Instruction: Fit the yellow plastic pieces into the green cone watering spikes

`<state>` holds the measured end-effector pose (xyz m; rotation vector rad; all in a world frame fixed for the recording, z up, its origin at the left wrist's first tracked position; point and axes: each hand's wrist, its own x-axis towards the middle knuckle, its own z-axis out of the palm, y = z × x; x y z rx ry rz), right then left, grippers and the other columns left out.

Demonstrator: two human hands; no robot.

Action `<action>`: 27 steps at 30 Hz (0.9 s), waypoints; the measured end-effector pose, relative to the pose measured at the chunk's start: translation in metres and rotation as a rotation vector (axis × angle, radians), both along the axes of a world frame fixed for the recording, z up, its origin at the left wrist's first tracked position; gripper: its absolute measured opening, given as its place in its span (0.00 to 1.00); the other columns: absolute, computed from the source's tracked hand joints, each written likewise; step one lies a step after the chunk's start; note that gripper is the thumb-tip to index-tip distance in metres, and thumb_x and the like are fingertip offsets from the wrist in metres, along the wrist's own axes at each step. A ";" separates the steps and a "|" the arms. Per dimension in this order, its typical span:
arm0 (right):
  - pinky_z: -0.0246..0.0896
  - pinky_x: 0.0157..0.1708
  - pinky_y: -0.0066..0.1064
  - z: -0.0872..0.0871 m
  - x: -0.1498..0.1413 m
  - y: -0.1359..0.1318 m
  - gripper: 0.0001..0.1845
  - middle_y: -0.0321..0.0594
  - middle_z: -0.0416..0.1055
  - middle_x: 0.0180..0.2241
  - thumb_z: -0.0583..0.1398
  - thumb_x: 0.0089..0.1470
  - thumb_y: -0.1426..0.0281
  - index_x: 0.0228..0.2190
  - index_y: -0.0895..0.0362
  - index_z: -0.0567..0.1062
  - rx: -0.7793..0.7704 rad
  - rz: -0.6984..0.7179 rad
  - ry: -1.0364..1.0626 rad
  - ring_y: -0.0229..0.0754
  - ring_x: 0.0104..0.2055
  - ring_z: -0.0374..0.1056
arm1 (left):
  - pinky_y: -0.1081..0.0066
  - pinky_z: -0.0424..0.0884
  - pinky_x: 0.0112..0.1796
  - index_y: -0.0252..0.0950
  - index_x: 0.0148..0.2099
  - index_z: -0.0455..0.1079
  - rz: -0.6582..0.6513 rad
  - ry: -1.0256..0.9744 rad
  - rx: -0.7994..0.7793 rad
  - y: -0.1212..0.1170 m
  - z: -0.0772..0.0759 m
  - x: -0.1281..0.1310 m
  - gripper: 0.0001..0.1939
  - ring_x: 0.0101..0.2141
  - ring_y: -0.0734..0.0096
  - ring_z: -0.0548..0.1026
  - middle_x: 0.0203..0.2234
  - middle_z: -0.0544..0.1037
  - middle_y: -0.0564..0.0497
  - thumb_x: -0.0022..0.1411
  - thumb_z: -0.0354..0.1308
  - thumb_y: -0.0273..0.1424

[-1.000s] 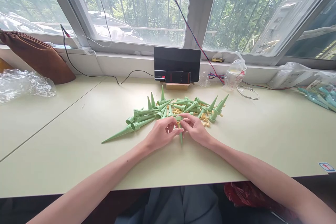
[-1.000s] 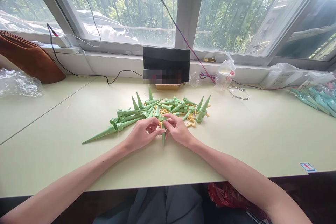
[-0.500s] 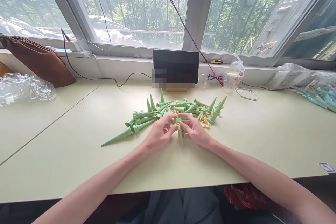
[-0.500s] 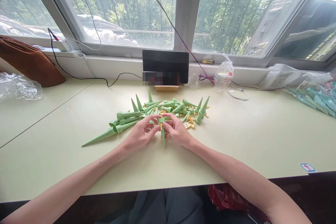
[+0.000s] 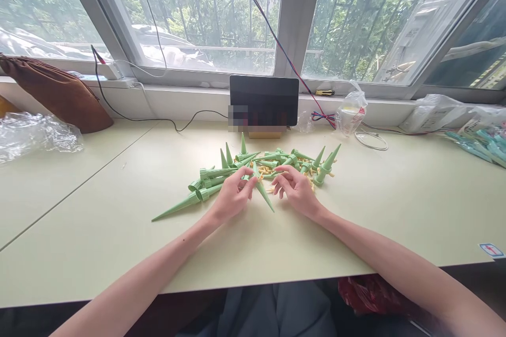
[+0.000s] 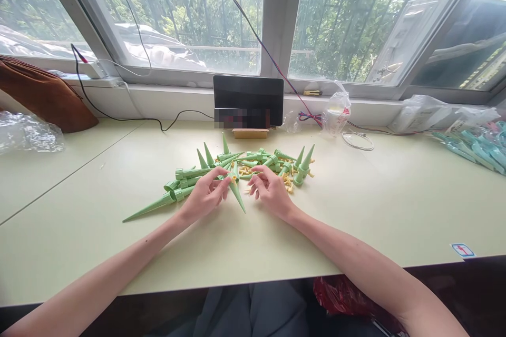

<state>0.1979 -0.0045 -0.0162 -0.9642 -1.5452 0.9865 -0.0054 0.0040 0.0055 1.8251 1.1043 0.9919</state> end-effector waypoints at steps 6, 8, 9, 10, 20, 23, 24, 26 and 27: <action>0.65 0.26 0.31 0.004 0.007 0.003 0.12 0.39 0.73 0.31 0.56 0.62 0.61 0.40 0.56 0.72 0.091 -0.123 -0.182 0.38 0.25 0.69 | 0.72 0.66 0.28 0.36 0.38 0.71 0.053 0.300 0.369 0.002 -0.007 0.000 0.10 0.23 0.75 0.68 0.31 0.76 0.52 0.66 0.54 0.37; 0.65 0.26 0.32 0.003 0.006 0.003 0.11 0.41 0.74 0.33 0.57 0.62 0.62 0.39 0.56 0.73 0.112 -0.132 -0.238 0.39 0.26 0.68 | 0.71 0.65 0.29 0.37 0.38 0.72 0.050 0.395 0.421 0.001 -0.008 0.000 0.10 0.23 0.75 0.67 0.31 0.77 0.52 0.66 0.55 0.37; 0.65 0.26 0.32 0.003 0.006 0.003 0.11 0.42 0.75 0.33 0.57 0.62 0.62 0.39 0.57 0.74 0.123 -0.136 -0.259 0.39 0.27 0.68 | 0.71 0.65 0.30 0.37 0.38 0.73 0.053 0.430 0.436 0.000 -0.007 -0.001 0.10 0.23 0.74 0.67 0.31 0.77 0.52 0.66 0.55 0.37; 0.65 0.26 0.32 0.002 0.006 0.003 0.11 0.42 0.75 0.34 0.57 0.61 0.63 0.38 0.57 0.74 0.134 -0.140 -0.278 0.40 0.28 0.69 | 0.71 0.65 0.30 0.37 0.38 0.73 0.057 0.460 0.446 0.000 -0.007 -0.001 0.10 0.23 0.74 0.68 0.31 0.78 0.51 0.66 0.56 0.37; 0.64 0.28 0.29 -0.002 0.005 0.003 0.08 0.40 0.76 0.38 0.58 0.57 0.73 0.39 0.56 0.76 0.215 -0.084 -0.417 0.36 0.28 0.68 | 0.72 0.63 0.29 0.36 0.37 0.75 0.078 0.611 0.536 0.002 -0.009 -0.006 0.10 0.25 0.71 0.72 0.28 0.77 0.50 0.67 0.55 0.34; 0.65 0.29 0.30 -0.001 0.004 0.002 0.10 0.39 0.75 0.38 0.59 0.55 0.75 0.40 0.56 0.76 0.208 -0.043 -0.452 0.34 0.26 0.66 | 0.72 0.61 0.27 0.37 0.35 0.74 0.050 0.604 0.565 0.003 -0.010 -0.006 0.11 0.23 0.73 0.68 0.25 0.74 0.52 0.68 0.54 0.34; 0.65 0.29 0.30 -0.001 0.004 0.002 0.11 0.40 0.75 0.39 0.60 0.55 0.75 0.40 0.56 0.76 0.205 -0.031 -0.463 0.34 0.25 0.66 | 0.73 0.60 0.27 0.37 0.35 0.74 0.041 0.595 0.575 0.004 -0.010 -0.006 0.12 0.23 0.73 0.67 0.25 0.73 0.52 0.69 0.53 0.34; 0.65 0.30 0.30 -0.001 0.004 0.002 0.11 0.40 0.75 0.39 0.60 0.54 0.76 0.41 0.57 0.76 0.198 -0.021 -0.484 0.33 0.24 0.65 | 0.73 0.61 0.27 0.37 0.34 0.74 0.021 0.565 0.589 0.005 -0.011 -0.007 0.13 0.23 0.74 0.66 0.27 0.72 0.52 0.69 0.52 0.34; 0.65 0.30 0.30 -0.002 0.004 0.002 0.12 0.40 0.75 0.39 0.60 0.54 0.77 0.41 0.57 0.76 0.196 -0.021 -0.494 0.33 0.24 0.64 | 0.73 0.61 0.27 0.37 0.35 0.74 0.008 0.546 0.593 0.006 -0.012 -0.007 0.12 0.23 0.75 0.66 0.29 0.73 0.51 0.69 0.52 0.33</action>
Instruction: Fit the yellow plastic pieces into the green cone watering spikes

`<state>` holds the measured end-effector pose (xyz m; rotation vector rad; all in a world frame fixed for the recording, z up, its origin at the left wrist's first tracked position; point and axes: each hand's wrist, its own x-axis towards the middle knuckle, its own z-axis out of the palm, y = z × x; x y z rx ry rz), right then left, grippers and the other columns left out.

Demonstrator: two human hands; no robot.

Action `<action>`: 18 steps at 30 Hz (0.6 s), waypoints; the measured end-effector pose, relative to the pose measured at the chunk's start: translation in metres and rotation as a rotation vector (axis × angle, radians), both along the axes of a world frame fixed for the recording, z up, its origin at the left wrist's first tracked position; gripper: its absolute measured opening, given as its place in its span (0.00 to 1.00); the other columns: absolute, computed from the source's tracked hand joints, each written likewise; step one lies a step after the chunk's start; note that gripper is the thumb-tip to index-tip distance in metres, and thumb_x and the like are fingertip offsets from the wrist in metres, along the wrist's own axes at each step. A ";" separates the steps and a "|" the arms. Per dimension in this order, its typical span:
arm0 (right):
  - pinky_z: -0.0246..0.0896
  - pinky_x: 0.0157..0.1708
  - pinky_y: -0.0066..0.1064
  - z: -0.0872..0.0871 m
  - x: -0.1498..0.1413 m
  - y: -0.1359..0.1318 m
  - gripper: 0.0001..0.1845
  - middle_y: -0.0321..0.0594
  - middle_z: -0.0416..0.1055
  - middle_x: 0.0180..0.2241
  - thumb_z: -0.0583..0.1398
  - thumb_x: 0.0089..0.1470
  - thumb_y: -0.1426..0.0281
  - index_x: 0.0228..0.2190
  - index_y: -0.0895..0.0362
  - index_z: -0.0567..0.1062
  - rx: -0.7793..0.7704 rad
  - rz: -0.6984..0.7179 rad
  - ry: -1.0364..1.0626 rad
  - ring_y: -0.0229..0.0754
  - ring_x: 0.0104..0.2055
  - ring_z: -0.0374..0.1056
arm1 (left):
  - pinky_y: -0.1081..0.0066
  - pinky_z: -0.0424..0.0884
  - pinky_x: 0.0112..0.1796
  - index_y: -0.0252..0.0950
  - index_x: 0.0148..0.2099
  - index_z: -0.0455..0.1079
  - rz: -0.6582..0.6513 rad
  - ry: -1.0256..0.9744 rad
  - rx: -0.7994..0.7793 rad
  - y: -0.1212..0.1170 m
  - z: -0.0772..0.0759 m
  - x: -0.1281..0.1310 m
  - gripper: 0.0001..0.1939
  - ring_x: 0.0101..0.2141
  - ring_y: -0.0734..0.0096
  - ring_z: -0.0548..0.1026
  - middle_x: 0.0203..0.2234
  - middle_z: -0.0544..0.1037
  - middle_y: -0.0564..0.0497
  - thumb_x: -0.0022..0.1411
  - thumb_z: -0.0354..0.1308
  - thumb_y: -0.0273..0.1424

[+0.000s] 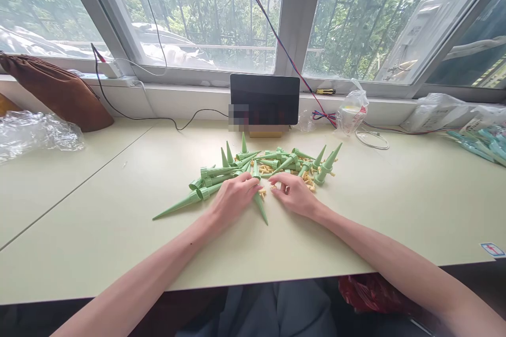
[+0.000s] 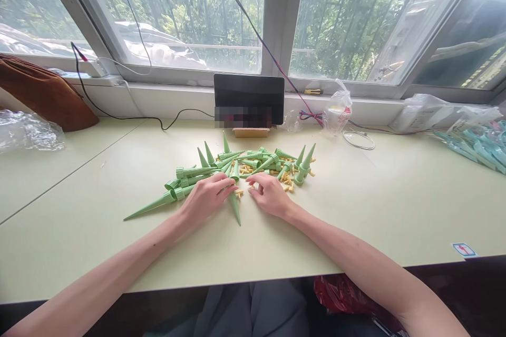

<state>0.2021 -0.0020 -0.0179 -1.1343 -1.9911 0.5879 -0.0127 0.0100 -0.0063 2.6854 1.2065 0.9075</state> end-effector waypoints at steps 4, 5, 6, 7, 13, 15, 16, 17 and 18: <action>0.64 0.31 0.30 -0.002 0.001 0.002 0.12 0.41 0.76 0.39 0.58 0.56 0.78 0.42 0.57 0.76 0.018 -0.014 -0.038 0.35 0.26 0.65 | 0.73 0.63 0.30 0.37 0.36 0.73 -0.056 -0.050 -0.028 0.003 -0.003 -0.001 0.12 0.25 0.75 0.68 0.34 0.74 0.50 0.70 0.51 0.33; 0.64 0.31 0.30 -0.002 0.001 0.003 0.12 0.41 0.76 0.39 0.58 0.56 0.79 0.42 0.57 0.76 0.024 -0.012 -0.043 0.35 0.27 0.65 | 0.72 0.64 0.30 0.37 0.37 0.73 -0.061 -0.061 -0.036 0.004 -0.003 -0.001 0.11 0.25 0.75 0.68 0.35 0.74 0.50 0.70 0.51 0.33; 0.64 0.31 0.30 -0.003 0.001 0.003 0.13 0.42 0.76 0.39 0.57 0.57 0.79 0.42 0.57 0.76 0.029 -0.009 -0.045 0.36 0.28 0.66 | 0.72 0.65 0.31 0.38 0.38 0.73 -0.062 -0.073 -0.044 0.004 -0.003 -0.001 0.11 0.26 0.75 0.69 0.35 0.74 0.50 0.70 0.51 0.33; 0.64 0.31 0.30 -0.003 0.002 0.004 0.13 0.42 0.76 0.39 0.57 0.57 0.79 0.42 0.58 0.76 0.034 -0.005 -0.046 0.36 0.29 0.66 | 0.72 0.65 0.31 0.38 0.39 0.73 -0.058 -0.089 -0.051 0.004 -0.003 -0.001 0.10 0.27 0.74 0.69 0.36 0.75 0.50 0.70 0.51 0.33; 0.65 0.31 0.30 -0.004 0.002 0.004 0.12 0.41 0.76 0.38 0.57 0.57 0.79 0.41 0.57 0.76 0.057 -0.007 -0.035 0.37 0.29 0.67 | 0.74 0.63 0.28 0.38 0.43 0.71 0.028 -0.296 -0.136 0.002 0.002 0.003 0.05 0.22 0.77 0.65 0.28 0.74 0.55 0.66 0.56 0.32; 0.65 0.31 0.30 -0.004 0.002 0.004 0.12 0.41 0.76 0.38 0.57 0.57 0.79 0.41 0.57 0.76 0.067 -0.015 -0.031 0.36 0.29 0.67 | 0.75 0.59 0.25 0.37 0.39 0.69 0.055 -0.357 -0.164 0.002 0.005 0.003 0.05 0.19 0.77 0.60 0.20 0.67 0.59 0.66 0.57 0.33; 0.65 0.32 0.30 -0.004 0.002 0.004 0.11 0.41 0.75 0.38 0.58 0.57 0.78 0.40 0.56 0.76 0.074 -0.020 -0.030 0.36 0.29 0.67 | 0.75 0.57 0.24 0.37 0.33 0.68 0.066 -0.369 -0.161 0.002 0.006 0.002 0.09 0.19 0.77 0.58 0.17 0.64 0.60 0.66 0.57 0.34; 0.65 0.32 0.31 -0.004 0.002 0.004 0.11 0.41 0.75 0.39 0.58 0.57 0.78 0.40 0.56 0.76 0.082 -0.026 -0.029 0.36 0.28 0.67 | 0.74 0.55 0.24 0.36 0.28 0.64 0.071 -0.372 -0.147 0.002 0.007 0.002 0.14 0.19 0.77 0.56 0.16 0.61 0.59 0.66 0.56 0.35; 0.65 0.32 0.31 -0.004 0.002 0.004 0.10 0.41 0.74 0.39 0.58 0.57 0.78 0.40 0.56 0.76 0.089 -0.032 -0.030 0.36 0.28 0.66 | 0.74 0.53 0.23 0.36 0.24 0.60 0.078 -0.369 -0.127 0.002 0.007 0.001 0.19 0.19 0.77 0.54 0.15 0.59 0.59 0.66 0.56 0.35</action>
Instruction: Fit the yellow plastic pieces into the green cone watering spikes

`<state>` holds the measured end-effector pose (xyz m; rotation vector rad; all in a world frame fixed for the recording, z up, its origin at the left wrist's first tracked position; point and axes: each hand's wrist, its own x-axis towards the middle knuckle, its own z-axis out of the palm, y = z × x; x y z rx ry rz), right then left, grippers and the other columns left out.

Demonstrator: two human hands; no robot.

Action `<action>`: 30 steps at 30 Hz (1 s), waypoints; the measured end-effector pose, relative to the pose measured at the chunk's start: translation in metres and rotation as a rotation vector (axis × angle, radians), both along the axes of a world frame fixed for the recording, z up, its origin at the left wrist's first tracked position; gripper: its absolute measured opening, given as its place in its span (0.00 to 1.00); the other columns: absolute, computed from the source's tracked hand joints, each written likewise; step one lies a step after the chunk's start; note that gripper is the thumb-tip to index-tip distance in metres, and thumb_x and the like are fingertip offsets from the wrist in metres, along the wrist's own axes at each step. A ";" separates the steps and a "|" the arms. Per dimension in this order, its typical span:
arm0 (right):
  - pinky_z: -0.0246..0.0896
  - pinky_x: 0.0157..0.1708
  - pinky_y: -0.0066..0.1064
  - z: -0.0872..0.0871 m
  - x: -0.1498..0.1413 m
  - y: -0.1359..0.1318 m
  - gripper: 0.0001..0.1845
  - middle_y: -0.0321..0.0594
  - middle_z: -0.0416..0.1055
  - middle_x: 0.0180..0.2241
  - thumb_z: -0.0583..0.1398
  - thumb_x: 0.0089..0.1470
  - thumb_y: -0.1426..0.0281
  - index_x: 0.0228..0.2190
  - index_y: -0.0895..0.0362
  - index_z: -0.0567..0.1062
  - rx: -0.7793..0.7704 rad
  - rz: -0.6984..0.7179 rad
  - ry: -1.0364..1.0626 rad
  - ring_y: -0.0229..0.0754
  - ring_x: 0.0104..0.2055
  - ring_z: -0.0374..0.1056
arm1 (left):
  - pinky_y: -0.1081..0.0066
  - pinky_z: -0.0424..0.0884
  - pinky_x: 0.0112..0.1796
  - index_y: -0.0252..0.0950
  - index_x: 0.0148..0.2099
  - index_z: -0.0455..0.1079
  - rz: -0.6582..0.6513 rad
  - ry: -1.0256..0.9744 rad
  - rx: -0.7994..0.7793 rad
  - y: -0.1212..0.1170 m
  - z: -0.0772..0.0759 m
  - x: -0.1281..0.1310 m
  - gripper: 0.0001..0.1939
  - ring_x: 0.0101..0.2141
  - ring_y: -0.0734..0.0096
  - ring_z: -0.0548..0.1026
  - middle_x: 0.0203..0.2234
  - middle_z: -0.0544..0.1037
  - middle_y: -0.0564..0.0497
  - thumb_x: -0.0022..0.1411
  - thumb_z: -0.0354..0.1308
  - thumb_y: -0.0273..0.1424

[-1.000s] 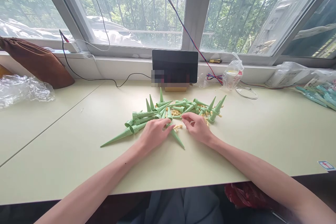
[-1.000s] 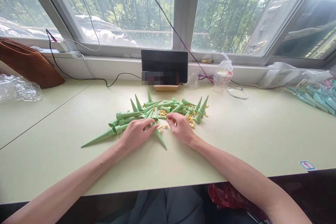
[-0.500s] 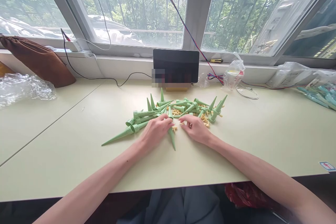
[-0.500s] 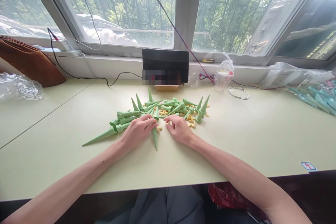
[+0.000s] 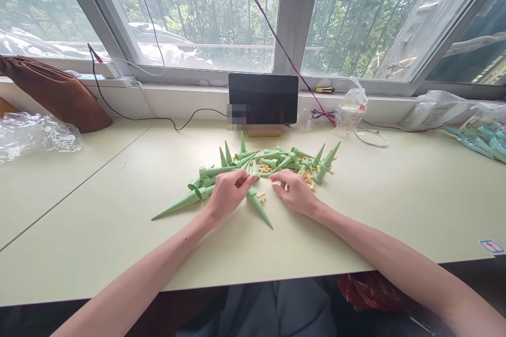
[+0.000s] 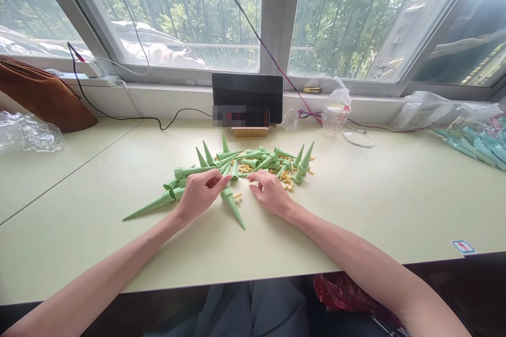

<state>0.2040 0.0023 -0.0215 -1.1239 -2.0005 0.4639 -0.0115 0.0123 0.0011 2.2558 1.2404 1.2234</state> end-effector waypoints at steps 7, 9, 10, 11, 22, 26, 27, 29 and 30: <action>0.60 0.31 0.31 0.002 0.001 0.000 0.04 0.38 0.71 0.34 0.59 0.60 0.71 0.35 0.56 0.74 0.048 -0.065 0.015 0.36 0.27 0.63 | 0.72 0.48 0.22 0.38 0.23 0.48 0.045 0.052 0.032 0.004 -0.002 -0.002 0.22 0.19 0.76 0.49 0.15 0.52 0.59 0.68 0.49 0.34; 0.58 0.30 0.30 0.004 0.002 0.000 0.07 0.38 0.70 0.30 0.57 0.62 0.71 0.31 0.56 0.72 0.070 -0.085 0.035 0.37 0.28 0.63 | 0.72 0.51 0.23 0.38 0.24 0.51 0.041 0.044 0.012 0.004 -0.002 -0.002 0.20 0.19 0.76 0.52 0.16 0.55 0.58 0.69 0.48 0.33; 0.56 0.30 0.29 0.004 0.002 0.000 0.09 0.37 0.69 0.29 0.56 0.63 0.71 0.29 0.57 0.70 0.080 -0.095 0.044 0.37 0.28 0.62 | 0.73 0.52 0.23 0.37 0.24 0.53 0.041 0.038 0.002 0.003 -0.001 -0.002 0.19 0.19 0.76 0.53 0.16 0.57 0.58 0.69 0.47 0.33; 0.55 0.29 0.29 0.005 0.002 0.000 0.11 0.36 0.67 0.27 0.55 0.63 0.70 0.27 0.56 0.69 0.086 -0.105 0.047 0.37 0.27 0.61 | 0.73 0.53 0.23 0.37 0.25 0.56 0.042 0.033 -0.006 0.003 0.000 -0.002 0.18 0.19 0.76 0.54 0.16 0.59 0.58 0.69 0.47 0.33; 0.45 0.24 0.31 0.006 0.001 -0.004 0.28 0.34 0.56 0.17 0.48 0.67 0.58 0.17 0.55 0.57 0.126 -0.183 -0.157 0.36 0.21 0.50 | 0.75 0.63 0.25 0.36 0.33 0.68 0.015 -0.001 -0.035 -0.003 0.010 -0.001 0.14 0.21 0.75 0.67 0.20 0.71 0.54 0.70 0.46 0.32; 0.45 0.24 0.30 0.006 0.002 -0.003 0.27 0.33 0.58 0.16 0.50 0.66 0.58 0.17 0.56 0.61 0.080 -0.206 -0.176 0.35 0.20 0.52 | 0.76 0.66 0.24 0.38 0.47 0.69 -0.011 -0.055 -0.026 -0.005 0.012 0.000 0.09 0.21 0.75 0.70 0.24 0.73 0.55 0.67 0.52 0.32; 0.46 0.24 0.29 0.006 0.002 -0.003 0.25 0.33 0.59 0.17 0.52 0.66 0.58 0.18 0.56 0.63 0.064 -0.204 -0.176 0.35 0.20 0.54 | 0.76 0.66 0.23 0.39 0.48 0.68 -0.016 -0.065 -0.021 -0.005 0.012 0.001 0.10 0.21 0.76 0.70 0.26 0.73 0.55 0.66 0.53 0.32; 0.47 0.24 0.28 0.007 0.002 -0.004 0.21 0.33 0.62 0.18 0.55 0.64 0.59 0.22 0.56 0.66 0.024 -0.198 -0.193 0.35 0.21 0.56 | 0.77 0.65 0.22 0.39 0.48 0.69 -0.018 -0.076 -0.011 -0.005 0.011 0.001 0.09 0.20 0.78 0.69 0.28 0.72 0.55 0.65 0.55 0.32; 0.47 0.24 0.27 0.008 0.002 -0.005 0.19 0.33 0.63 0.19 0.56 0.63 0.59 0.23 0.56 0.68 0.004 -0.200 -0.210 0.35 0.21 0.57 | 0.77 0.65 0.21 0.39 0.47 0.69 -0.017 -0.078 -0.008 -0.005 0.010 0.001 0.09 0.19 0.79 0.68 0.28 0.72 0.55 0.65 0.55 0.32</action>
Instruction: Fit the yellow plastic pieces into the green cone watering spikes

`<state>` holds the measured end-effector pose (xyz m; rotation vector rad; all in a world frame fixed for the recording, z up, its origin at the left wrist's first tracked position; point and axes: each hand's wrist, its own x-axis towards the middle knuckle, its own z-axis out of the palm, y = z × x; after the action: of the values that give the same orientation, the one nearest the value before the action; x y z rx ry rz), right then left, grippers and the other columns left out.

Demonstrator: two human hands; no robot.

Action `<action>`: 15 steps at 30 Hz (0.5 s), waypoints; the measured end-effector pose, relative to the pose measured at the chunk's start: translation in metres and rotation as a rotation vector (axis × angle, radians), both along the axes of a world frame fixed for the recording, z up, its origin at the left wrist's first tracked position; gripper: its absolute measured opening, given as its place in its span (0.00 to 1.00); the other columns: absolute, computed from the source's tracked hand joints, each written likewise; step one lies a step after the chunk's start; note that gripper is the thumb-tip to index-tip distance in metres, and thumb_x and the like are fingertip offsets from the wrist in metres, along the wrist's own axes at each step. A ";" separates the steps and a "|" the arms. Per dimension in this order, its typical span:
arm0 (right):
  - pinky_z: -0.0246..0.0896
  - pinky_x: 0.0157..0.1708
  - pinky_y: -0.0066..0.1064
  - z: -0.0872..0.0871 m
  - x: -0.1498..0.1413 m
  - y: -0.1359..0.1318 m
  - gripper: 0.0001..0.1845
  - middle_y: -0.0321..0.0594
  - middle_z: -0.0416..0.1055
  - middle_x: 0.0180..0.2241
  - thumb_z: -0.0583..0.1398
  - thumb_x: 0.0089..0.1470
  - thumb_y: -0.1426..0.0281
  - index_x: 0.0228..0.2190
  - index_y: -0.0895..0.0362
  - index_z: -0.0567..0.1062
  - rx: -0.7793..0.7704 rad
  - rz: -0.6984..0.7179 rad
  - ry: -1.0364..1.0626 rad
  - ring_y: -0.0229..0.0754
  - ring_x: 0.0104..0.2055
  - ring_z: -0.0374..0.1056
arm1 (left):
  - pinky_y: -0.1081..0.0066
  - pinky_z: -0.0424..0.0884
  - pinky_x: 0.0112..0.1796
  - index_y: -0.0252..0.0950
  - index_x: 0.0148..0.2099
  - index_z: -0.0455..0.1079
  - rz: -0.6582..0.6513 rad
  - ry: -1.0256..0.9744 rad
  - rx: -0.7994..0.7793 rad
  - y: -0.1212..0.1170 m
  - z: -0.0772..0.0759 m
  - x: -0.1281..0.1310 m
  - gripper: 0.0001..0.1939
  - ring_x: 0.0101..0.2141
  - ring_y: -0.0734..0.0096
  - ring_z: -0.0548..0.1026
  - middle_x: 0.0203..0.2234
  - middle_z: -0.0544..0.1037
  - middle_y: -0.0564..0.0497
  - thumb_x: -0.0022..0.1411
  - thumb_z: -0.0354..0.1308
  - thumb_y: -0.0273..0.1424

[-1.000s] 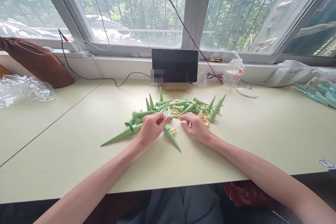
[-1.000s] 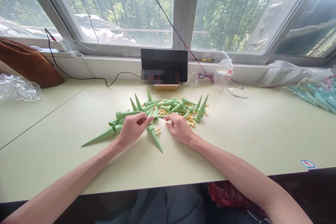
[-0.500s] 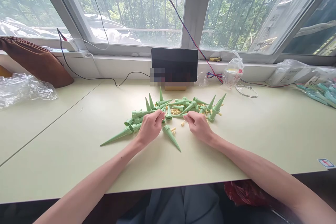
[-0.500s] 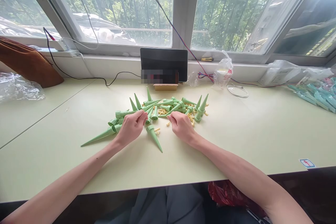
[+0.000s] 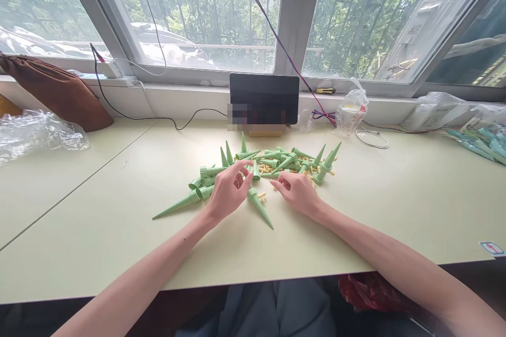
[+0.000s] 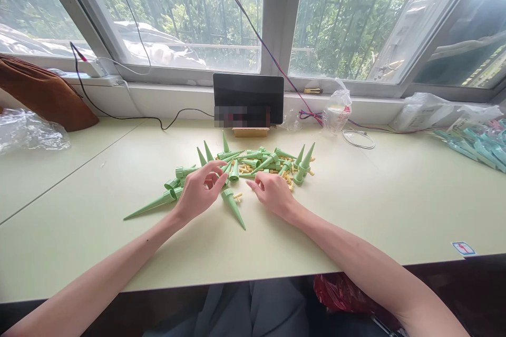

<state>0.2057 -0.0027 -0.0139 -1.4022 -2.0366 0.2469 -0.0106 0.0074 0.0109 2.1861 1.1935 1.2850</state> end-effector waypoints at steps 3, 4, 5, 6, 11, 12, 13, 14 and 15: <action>0.46 0.25 0.27 0.001 -0.001 -0.001 0.17 0.32 0.64 0.20 0.58 0.61 0.58 0.26 0.56 0.69 -0.049 -0.028 -0.056 0.36 0.22 0.59 | 0.77 0.66 0.21 0.38 0.46 0.70 0.004 0.002 0.009 0.001 -0.003 0.000 0.08 0.20 0.79 0.68 0.28 0.72 0.54 0.65 0.55 0.32; 0.46 0.25 0.27 0.001 -0.002 -0.001 0.17 0.33 0.64 0.20 0.58 0.60 0.57 0.26 0.56 0.70 -0.062 -0.038 -0.069 0.36 0.23 0.60 | 0.77 0.66 0.22 0.38 0.45 0.70 0.004 0.004 0.013 0.001 -0.003 0.000 0.07 0.20 0.78 0.68 0.27 0.72 0.54 0.65 0.55 0.32; 0.46 0.25 0.27 0.000 -0.002 -0.001 0.17 0.33 0.65 0.20 0.59 0.60 0.57 0.26 0.56 0.70 -0.077 -0.048 -0.081 0.37 0.23 0.61 | 0.76 0.66 0.22 0.37 0.45 0.70 0.004 0.004 0.019 0.002 -0.004 0.000 0.07 0.20 0.78 0.68 0.27 0.73 0.54 0.65 0.55 0.32; 0.47 0.25 0.27 0.000 -0.003 -0.001 0.17 0.33 0.66 0.20 0.59 0.60 0.57 0.27 0.56 0.70 -0.092 -0.057 -0.092 0.38 0.24 0.62 | 0.76 0.66 0.22 0.37 0.44 0.70 0.003 0.005 0.026 0.002 -0.004 0.000 0.07 0.20 0.78 0.67 0.28 0.73 0.54 0.65 0.55 0.32; 0.49 0.26 0.28 0.000 -0.005 0.001 0.15 0.35 0.68 0.21 0.60 0.58 0.57 0.30 0.56 0.72 -0.145 -0.110 -0.126 0.41 0.26 0.66 | 0.76 0.66 0.23 0.36 0.40 0.71 -0.007 0.020 0.058 0.001 -0.005 0.001 0.05 0.21 0.79 0.67 0.32 0.76 0.52 0.66 0.54 0.30; 0.49 0.26 0.28 0.000 -0.005 0.001 0.14 0.36 0.69 0.21 0.60 0.58 0.58 0.30 0.56 0.72 -0.150 -0.115 -0.129 0.41 0.25 0.66 | 0.76 0.66 0.23 0.36 0.39 0.71 -0.008 0.023 0.062 0.001 -0.005 0.001 0.05 0.21 0.79 0.67 0.32 0.77 0.52 0.66 0.54 0.30; 0.49 0.26 0.28 0.000 -0.005 0.001 0.13 0.35 0.68 0.21 0.60 0.58 0.59 0.30 0.56 0.72 -0.154 -0.117 -0.132 0.41 0.25 0.66 | 0.76 0.66 0.23 0.36 0.39 0.71 -0.010 0.026 0.066 0.001 -0.005 0.001 0.05 0.21 0.79 0.67 0.32 0.77 0.52 0.66 0.54 0.30; 0.49 0.26 0.28 0.000 -0.005 0.001 0.12 0.35 0.68 0.21 0.60 0.59 0.60 0.30 0.56 0.72 -0.155 -0.116 -0.134 0.41 0.25 0.66 | 0.76 0.66 0.23 0.36 0.39 0.71 -0.011 0.028 0.068 0.001 -0.005 0.001 0.05 0.22 0.79 0.67 0.33 0.77 0.52 0.66 0.54 0.30; 0.49 0.26 0.28 0.001 -0.005 0.001 0.12 0.35 0.68 0.21 0.60 0.59 0.60 0.30 0.56 0.72 -0.156 -0.113 -0.136 0.41 0.25 0.65 | 0.76 0.66 0.23 0.37 0.39 0.71 -0.012 0.030 0.069 0.001 -0.005 0.001 0.05 0.22 0.79 0.67 0.33 0.77 0.52 0.66 0.54 0.30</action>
<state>0.2003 -0.0016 -0.0134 -1.6641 -2.0753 0.2731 -0.0100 0.0088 0.0059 2.2655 1.1611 1.3117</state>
